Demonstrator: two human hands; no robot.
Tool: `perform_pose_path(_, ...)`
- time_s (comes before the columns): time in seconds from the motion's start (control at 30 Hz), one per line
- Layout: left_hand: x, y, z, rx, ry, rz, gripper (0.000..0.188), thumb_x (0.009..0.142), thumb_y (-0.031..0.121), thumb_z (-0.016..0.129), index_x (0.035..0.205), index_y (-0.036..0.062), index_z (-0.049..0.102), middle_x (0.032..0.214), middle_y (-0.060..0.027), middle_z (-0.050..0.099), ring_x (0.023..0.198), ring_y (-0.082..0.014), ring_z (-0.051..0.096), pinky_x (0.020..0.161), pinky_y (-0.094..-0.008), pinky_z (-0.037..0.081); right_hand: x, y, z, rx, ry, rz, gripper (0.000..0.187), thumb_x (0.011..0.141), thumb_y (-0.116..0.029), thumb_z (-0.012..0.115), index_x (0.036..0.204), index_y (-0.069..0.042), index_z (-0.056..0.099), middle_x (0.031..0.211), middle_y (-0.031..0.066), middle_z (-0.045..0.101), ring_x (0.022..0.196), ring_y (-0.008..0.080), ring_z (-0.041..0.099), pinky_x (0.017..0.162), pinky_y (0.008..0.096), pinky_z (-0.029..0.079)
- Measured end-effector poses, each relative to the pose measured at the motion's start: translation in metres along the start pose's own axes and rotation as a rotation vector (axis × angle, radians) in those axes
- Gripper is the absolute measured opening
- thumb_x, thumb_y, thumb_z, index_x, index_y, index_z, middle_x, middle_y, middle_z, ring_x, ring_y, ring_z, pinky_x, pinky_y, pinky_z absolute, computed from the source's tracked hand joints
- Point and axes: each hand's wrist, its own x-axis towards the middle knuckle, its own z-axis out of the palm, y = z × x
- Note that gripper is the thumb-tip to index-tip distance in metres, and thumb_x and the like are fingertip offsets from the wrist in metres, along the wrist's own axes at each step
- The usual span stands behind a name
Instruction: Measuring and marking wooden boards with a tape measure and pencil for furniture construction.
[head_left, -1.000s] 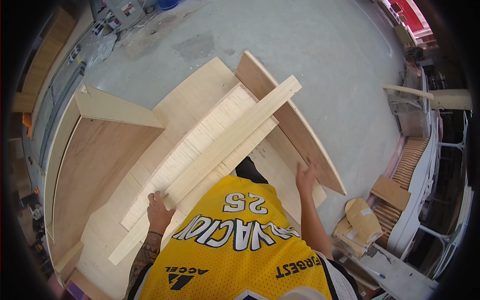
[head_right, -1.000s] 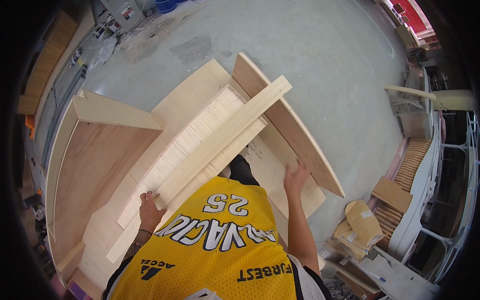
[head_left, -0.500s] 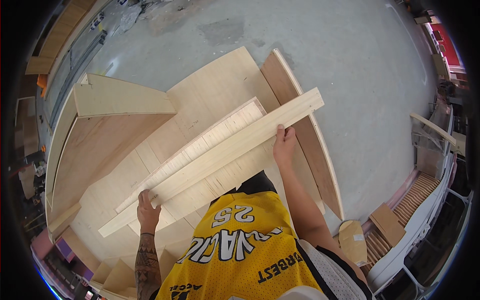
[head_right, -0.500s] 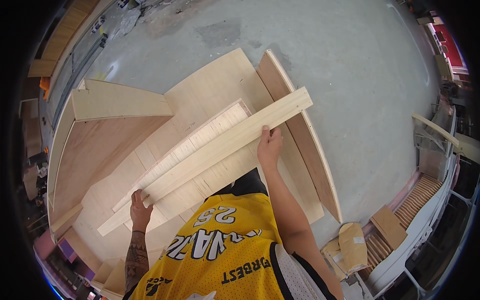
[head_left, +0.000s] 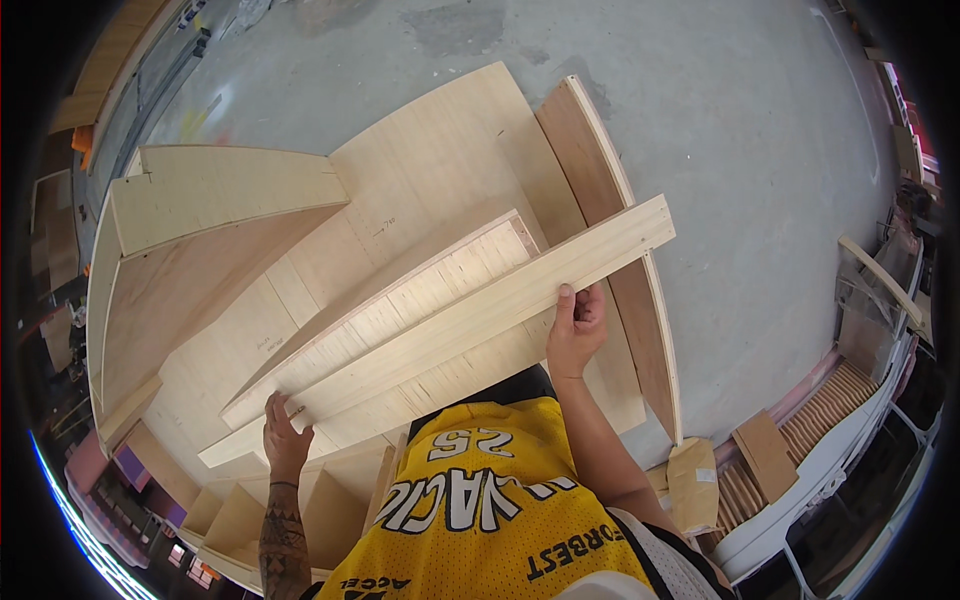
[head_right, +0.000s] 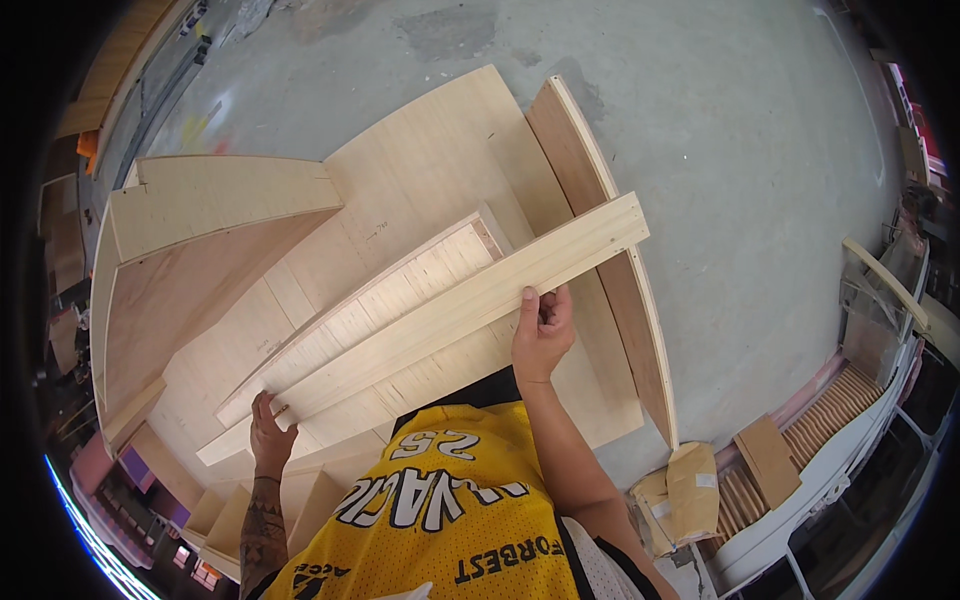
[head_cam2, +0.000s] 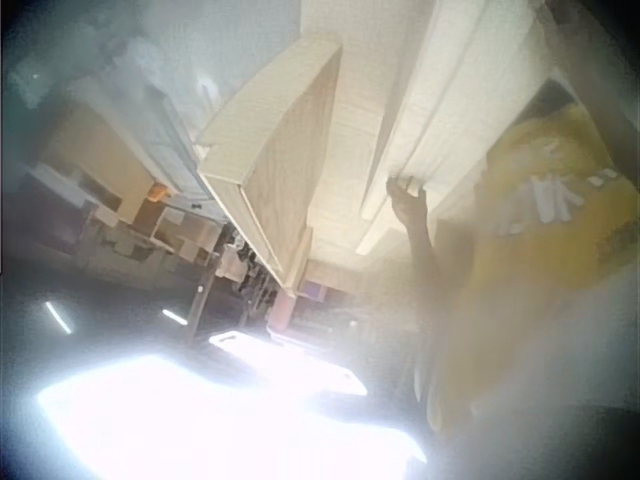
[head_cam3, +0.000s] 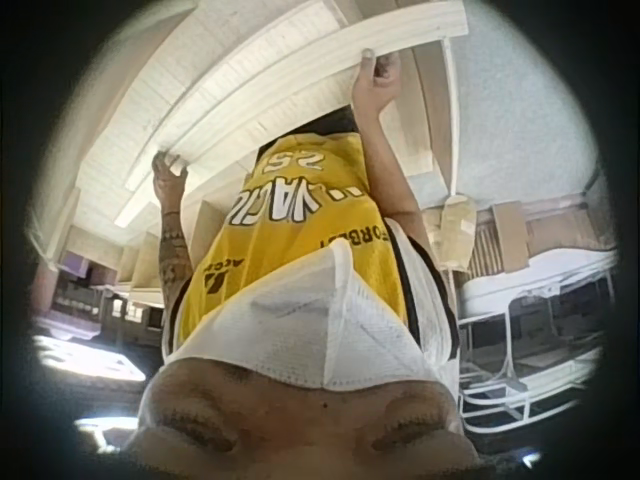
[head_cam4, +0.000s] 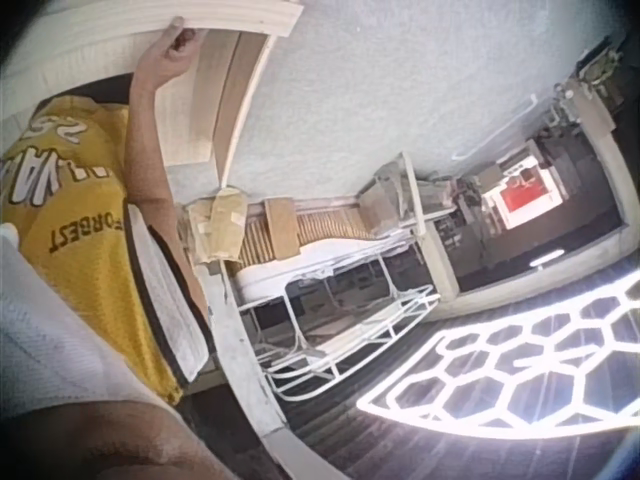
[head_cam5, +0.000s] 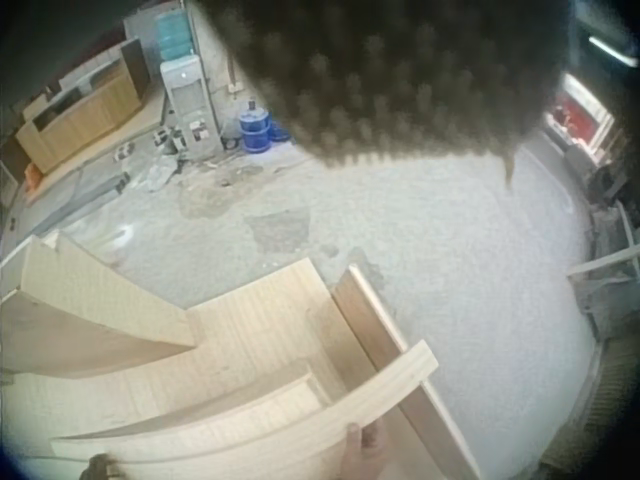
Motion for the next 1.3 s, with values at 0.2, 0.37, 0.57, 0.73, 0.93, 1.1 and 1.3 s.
perform_pose_path(0.2,-0.003,0.01,-0.003,-0.019,-0.084,-0.093,0.088,0.075,0.005,0.092,0.151,0.0067,0.049,0.17,-0.0177,0.043,0.139,-0.0463,0.06,0.112,-0.0536,0.055,-0.001,0.007,0.0,0.014,-0.006,-0.033,0.043,0.112,-0.017,0.071,0.146,0.008,0.062,0.102,0.0032,0.073,0.089,0.0074,0.064,0.08,0.0237,0.052)
perform_pose_path(0.37,-0.004,0.009,-0.001,-0.053,-0.047,-0.064,0.089,0.072,0.001,0.091,0.15,0.004,0.05,0.165,-0.0216,0.047,0.146,-0.0461,0.056,0.116,-0.0515,0.055,-0.003,0.006,0.001,-0.015,0.025,-0.069,0.044,0.113,-0.017,0.07,0.146,0.009,0.061,0.104,0.0043,0.073,0.09,0.0085,0.065,0.083,0.0246,0.053)
perform_pose_path(0.57,-0.005,0.004,0.002,-0.058,-0.03,-0.027,0.093,0.072,0.0,0.091,0.153,0.0039,0.047,0.165,-0.0213,0.046,0.145,-0.0457,0.056,0.116,-0.0513,0.054,-0.004,0.013,-0.001,-0.034,0.047,-0.056,0.044,0.112,-0.018,0.07,0.145,0.009,0.061,0.105,0.005,0.073,0.09,0.0094,0.065,0.082,0.0251,0.054)
perform_pose_path(0.73,-0.006,0.004,0.003,-0.052,-0.027,-0.032,0.091,0.073,0.002,0.091,0.153,0.0047,0.048,0.167,-0.02,0.044,0.143,-0.0457,0.057,0.114,-0.0522,0.055,-0.003,0.012,-0.002,-0.041,0.023,-0.054,0.044,0.112,-0.018,0.071,0.144,0.01,0.061,0.105,0.0054,0.073,0.091,0.0098,0.066,0.083,0.0256,0.054)
perform_pose_path(0.93,-0.006,0.002,0.002,-0.071,-0.036,-0.04,0.088,0.075,0.003,0.091,0.151,0.0051,0.049,0.17,-0.0198,0.044,0.145,-0.0454,0.056,0.113,-0.0525,0.055,-0.002,0.01,-0.001,-0.042,0.019,-0.069,0.047,0.113,-0.018,0.07,0.148,0.01,0.06,0.107,0.0063,0.075,0.092,0.0103,0.066,0.085,0.0264,0.055)
perform_pose_path(1.1,-0.006,-0.003,0.004,-0.06,-0.009,0.02,0.088,0.075,0.004,0.091,0.151,0.0044,0.049,0.169,-0.021,0.044,0.147,-0.0445,0.055,0.113,-0.052,0.054,-0.003,0.01,0.0,-0.05,0.03,-0.093,0.049,0.113,-0.019,0.07,0.152,0.009,0.059,0.109,0.0072,0.076,0.093,0.0106,0.066,0.086,0.0265,0.055)
perform_pose_path(1.3,-0.006,-0.006,0.006,-0.075,-0.014,0.003,0.089,0.074,0.004,0.092,0.152,0.0039,0.048,0.169,-0.0224,0.044,0.148,-0.0449,0.054,0.114,-0.0514,0.054,-0.003,0.01,-0.001,-0.074,0.034,-0.093,0.049,0.113,-0.019,0.07,0.151,0.01,0.059,0.107,0.0073,0.076,0.092,0.0104,0.066,0.085,0.0262,0.054)
